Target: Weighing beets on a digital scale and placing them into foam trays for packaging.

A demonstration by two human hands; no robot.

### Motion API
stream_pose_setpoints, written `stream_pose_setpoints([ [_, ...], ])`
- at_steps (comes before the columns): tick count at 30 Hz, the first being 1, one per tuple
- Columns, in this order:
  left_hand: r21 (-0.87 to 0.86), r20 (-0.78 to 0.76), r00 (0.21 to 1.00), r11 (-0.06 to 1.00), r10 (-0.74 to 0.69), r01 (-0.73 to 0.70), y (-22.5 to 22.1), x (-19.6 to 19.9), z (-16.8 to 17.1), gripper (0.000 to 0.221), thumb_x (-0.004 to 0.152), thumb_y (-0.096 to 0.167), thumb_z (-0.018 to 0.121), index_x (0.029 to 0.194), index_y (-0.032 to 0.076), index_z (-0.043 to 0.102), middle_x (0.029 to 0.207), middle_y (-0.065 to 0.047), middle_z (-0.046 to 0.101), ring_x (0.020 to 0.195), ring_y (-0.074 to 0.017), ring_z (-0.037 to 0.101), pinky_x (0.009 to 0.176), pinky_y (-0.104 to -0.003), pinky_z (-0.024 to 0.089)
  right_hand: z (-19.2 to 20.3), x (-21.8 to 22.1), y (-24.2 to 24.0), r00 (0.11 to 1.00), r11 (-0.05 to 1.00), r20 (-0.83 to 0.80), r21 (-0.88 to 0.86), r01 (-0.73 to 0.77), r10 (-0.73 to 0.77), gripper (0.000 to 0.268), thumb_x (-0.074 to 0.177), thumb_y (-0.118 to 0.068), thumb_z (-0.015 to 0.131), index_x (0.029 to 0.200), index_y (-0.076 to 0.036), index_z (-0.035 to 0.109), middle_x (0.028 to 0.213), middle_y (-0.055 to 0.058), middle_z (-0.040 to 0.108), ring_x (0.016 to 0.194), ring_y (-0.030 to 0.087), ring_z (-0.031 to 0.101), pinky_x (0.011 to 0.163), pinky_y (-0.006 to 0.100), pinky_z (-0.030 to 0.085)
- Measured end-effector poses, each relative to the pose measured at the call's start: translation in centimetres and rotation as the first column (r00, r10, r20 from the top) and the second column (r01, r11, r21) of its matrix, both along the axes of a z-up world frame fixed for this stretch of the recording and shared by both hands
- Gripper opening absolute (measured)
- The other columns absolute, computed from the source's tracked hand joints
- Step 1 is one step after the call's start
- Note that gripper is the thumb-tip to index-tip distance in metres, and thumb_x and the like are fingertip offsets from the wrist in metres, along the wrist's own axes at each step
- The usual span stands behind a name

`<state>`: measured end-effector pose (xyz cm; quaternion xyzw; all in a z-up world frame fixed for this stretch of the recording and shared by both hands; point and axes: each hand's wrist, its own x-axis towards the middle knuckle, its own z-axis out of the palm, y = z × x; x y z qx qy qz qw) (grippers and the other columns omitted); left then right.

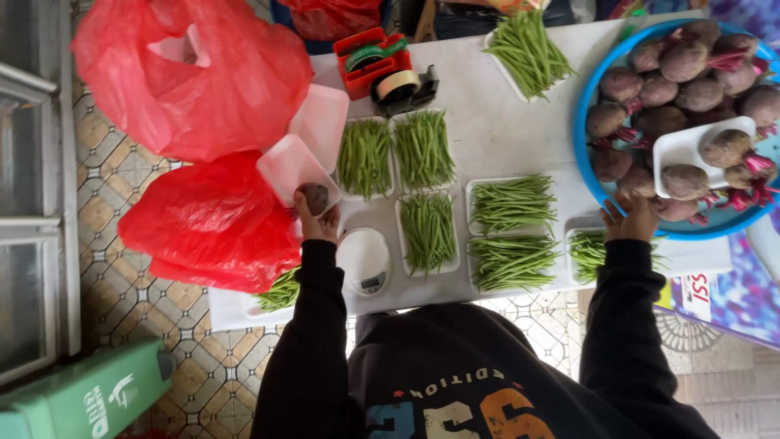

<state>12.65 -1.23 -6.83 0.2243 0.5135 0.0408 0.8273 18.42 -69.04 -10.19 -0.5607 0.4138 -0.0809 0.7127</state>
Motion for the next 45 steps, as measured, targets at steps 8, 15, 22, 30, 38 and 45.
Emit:
stream_pose_setpoints([
  [8,0.017,0.013,0.999,0.999,-0.034,0.034,1.7,-0.1,-3.9,0.126,0.070,0.071,0.091,0.152,0.002,0.025,0.148,-0.026,0.033,0.126,-0.0360,0.062,0.108,-0.042,0.056,-0.6,0.0,-0.5,0.966,0.943,0.041,0.231,0.241,-0.257,0.030,0.095,-0.026,0.072,0.121,-0.016,0.059,0.117,0.009,0.075,0.097,0.036,0.078,0.090,0.048,0.068],
  [15,0.021,-0.023,0.995,0.995,-0.096,0.096,1.2,-1.0,2.6,0.113,0.081,0.062,0.088,0.153,0.002,0.023,0.151,-0.027,0.033,0.130,-0.0359,0.062,0.110,-0.043,0.053,-9.0,7.4,-8.7,0.806,0.650,0.093,0.648,0.397,-0.585,0.052,0.099,-0.005,0.061,0.146,0.003,0.040,0.141,0.021,0.053,0.126,0.043,0.059,0.105,0.050,0.061],
  [22,-0.043,0.041,0.989,0.989,-0.142,0.144,1.7,-3.7,0.7,0.089,0.092,0.045,0.081,0.141,-0.003,0.026,0.135,-0.024,0.046,0.121,-0.0338,0.067,0.111,-0.047,0.051,-4.7,10.6,-6.3,0.587,0.380,-0.006,0.757,0.532,-0.810,0.037,0.099,0.004,0.052,0.134,0.012,0.046,0.133,0.031,0.055,0.114,0.048,0.063,0.090,0.051,0.065],
  [30,0.019,-0.036,0.956,0.956,-0.291,0.292,-2.7,-8.4,8.0,0.035,0.094,0.039,0.063,0.117,0.014,0.058,0.135,-0.015,0.067,0.123,-0.0309,0.066,0.102,-0.042,0.049,-7.1,8.5,-10.5,0.847,0.536,0.066,-0.747,0.393,-0.527,0.109,0.053,-0.020,0.095,0.149,-0.012,0.044,0.145,0.007,0.062,0.131,0.022,0.063,0.117,0.027,0.048],
  [38,0.050,-0.082,0.951,0.952,-0.299,0.303,-2.5,-14.4,5.3,0.030,0.100,0.038,0.058,0.118,0.014,0.062,0.123,-0.012,0.069,0.109,-0.0311,0.067,0.096,-0.042,0.052,0.5,8.4,-4.8,0.607,0.647,0.224,0.286,0.707,-0.763,0.072,0.088,0.006,0.054,0.155,-0.018,0.041,0.150,0.016,0.055,0.124,0.039,0.063,0.076,0.060,0.074],
  [45,0.071,-0.146,0.942,0.946,-0.304,0.316,-1.0,-16.5,4.9,0.035,0.101,0.040,0.055,0.124,0.013,0.061,0.125,-0.012,0.067,0.109,-0.0302,0.064,0.097,-0.042,0.051,2.7,8.9,-2.4,0.500,0.557,0.249,0.435,0.707,-0.829,0.071,0.084,0.000,0.061,0.149,-0.016,0.037,0.145,0.028,0.052,0.121,0.052,0.059,0.071,0.071,0.068],
])
